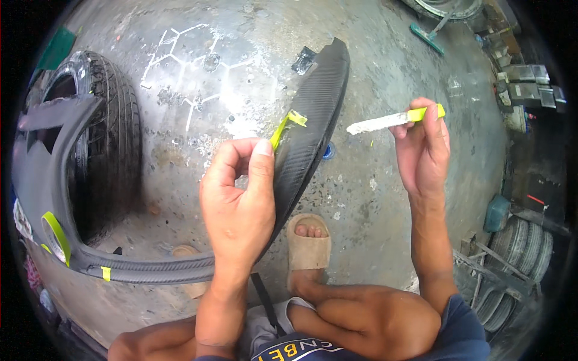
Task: The person applies adhesive from a small container to the edge of a carbon-fiber textured auto body panel using a thin spreader tool, then presses a strip of yellow tape onto the panel surface.
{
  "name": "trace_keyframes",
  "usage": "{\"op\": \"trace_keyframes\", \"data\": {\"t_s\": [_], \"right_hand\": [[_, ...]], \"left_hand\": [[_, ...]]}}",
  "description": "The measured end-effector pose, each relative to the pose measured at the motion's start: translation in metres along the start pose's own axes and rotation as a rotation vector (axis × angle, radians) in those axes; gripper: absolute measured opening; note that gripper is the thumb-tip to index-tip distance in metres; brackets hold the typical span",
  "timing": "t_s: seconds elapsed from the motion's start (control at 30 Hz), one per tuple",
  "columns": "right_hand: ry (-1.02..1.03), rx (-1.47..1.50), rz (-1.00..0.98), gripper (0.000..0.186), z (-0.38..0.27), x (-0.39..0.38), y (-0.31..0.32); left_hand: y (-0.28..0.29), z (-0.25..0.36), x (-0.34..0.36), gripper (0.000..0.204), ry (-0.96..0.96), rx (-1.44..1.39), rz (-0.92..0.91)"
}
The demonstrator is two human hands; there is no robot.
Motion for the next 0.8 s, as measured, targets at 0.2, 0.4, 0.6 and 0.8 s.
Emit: {"op": "trace_keyframes", "data": {"t_s": [0.2, 0.4, 0.6, 0.8], "right_hand": [[0.02, -0.089, -0.154, 0.025, -0.006, 0.004, -0.062], [0.05, -0.271, -0.145, 0.021, -0.008, 0.003, -0.086], [0.087, -0.397, -0.113, 0.021, -0.013, 0.005, -0.088], [0.126, -0.533, -0.125, 0.028, -0.015, 0.008, -0.093]], "left_hand": [[0.001, 0.003, 0.0, 0.014, -0.033, -0.066, -0.005], [0.001, -0.002, -0.001, 0.016, -0.022, -0.096, -0.006], [0.002, 0.001, -0.002, 0.017, 0.022, -0.131, -0.018], [0.002, 0.001, -0.001, 0.018, -0.079, -0.138, -0.005]]}}
Point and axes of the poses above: each hand's wrist, its own x-axis towards the middle knuckle, its own y-axis out of the back of the hand, z = x × y, the point moved 7 cm from there along x, towards the middle knuckle, and after that the axes turned 9 degrees about z, right-handed, at the moved point
